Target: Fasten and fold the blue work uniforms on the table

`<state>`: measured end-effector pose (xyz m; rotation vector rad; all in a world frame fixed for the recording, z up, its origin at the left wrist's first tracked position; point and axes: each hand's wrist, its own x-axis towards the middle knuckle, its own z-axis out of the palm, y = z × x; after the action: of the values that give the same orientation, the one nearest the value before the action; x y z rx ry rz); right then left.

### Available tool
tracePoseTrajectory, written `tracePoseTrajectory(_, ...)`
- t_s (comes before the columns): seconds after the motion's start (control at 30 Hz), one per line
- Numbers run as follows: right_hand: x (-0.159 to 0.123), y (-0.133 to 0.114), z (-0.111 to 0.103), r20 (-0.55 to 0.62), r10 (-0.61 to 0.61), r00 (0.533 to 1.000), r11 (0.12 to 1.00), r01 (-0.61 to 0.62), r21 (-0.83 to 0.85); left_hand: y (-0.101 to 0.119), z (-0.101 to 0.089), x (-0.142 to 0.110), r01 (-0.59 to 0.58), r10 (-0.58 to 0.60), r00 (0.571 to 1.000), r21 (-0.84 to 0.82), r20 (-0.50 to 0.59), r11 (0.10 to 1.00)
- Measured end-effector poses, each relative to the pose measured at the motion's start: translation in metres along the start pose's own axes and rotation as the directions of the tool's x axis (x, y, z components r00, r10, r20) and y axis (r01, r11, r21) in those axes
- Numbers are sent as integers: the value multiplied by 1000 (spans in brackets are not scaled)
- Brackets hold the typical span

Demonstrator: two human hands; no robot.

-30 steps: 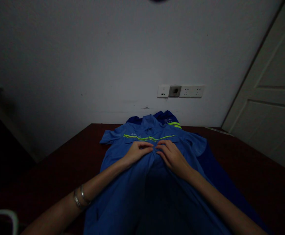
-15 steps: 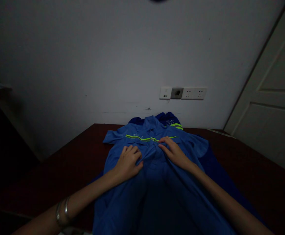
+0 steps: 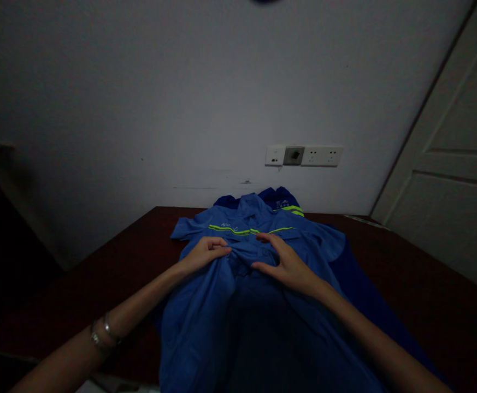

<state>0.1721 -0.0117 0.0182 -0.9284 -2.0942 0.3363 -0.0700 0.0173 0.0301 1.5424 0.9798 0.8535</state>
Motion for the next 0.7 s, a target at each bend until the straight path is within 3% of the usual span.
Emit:
tracePoseTrajectory(0.13, 3, 0, 11, 41, 48, 998, 997, -51, 63, 5, 2, -2, 19, -15, 999, -134, 33, 991)
tracePoseTrajectory(0.27, 8, 0, 12, 84, 124, 989, 961, -140, 239, 10, 3, -3, 25, -21, 999, -137, 30, 990)
tracePoseTrajectory(0.4, 15, 2, 5, 75, 212, 974, 934, -224, 279, 9, -1, 2, 30, -29, 999, -31, 24, 999)
tracePoseTrajectory(0.5, 20, 6, 1, 137, 293, 946, 891, -322, 321, 7, -5, 7, -30, 29, 1000, 184, 10, 982)
tracePoseTrajectory(0.6, 24, 12, -3, 187, 344, 920, 832, -391, 393, 10, -2, 5, -222, 258, 966, 487, -8, 845)
tracePoseTrajectory(0.7, 26, 16, -6, 210, 374, 903, 794, -429, 431, 22, 11, -11, -373, 556, 831, 757, 15, 536)
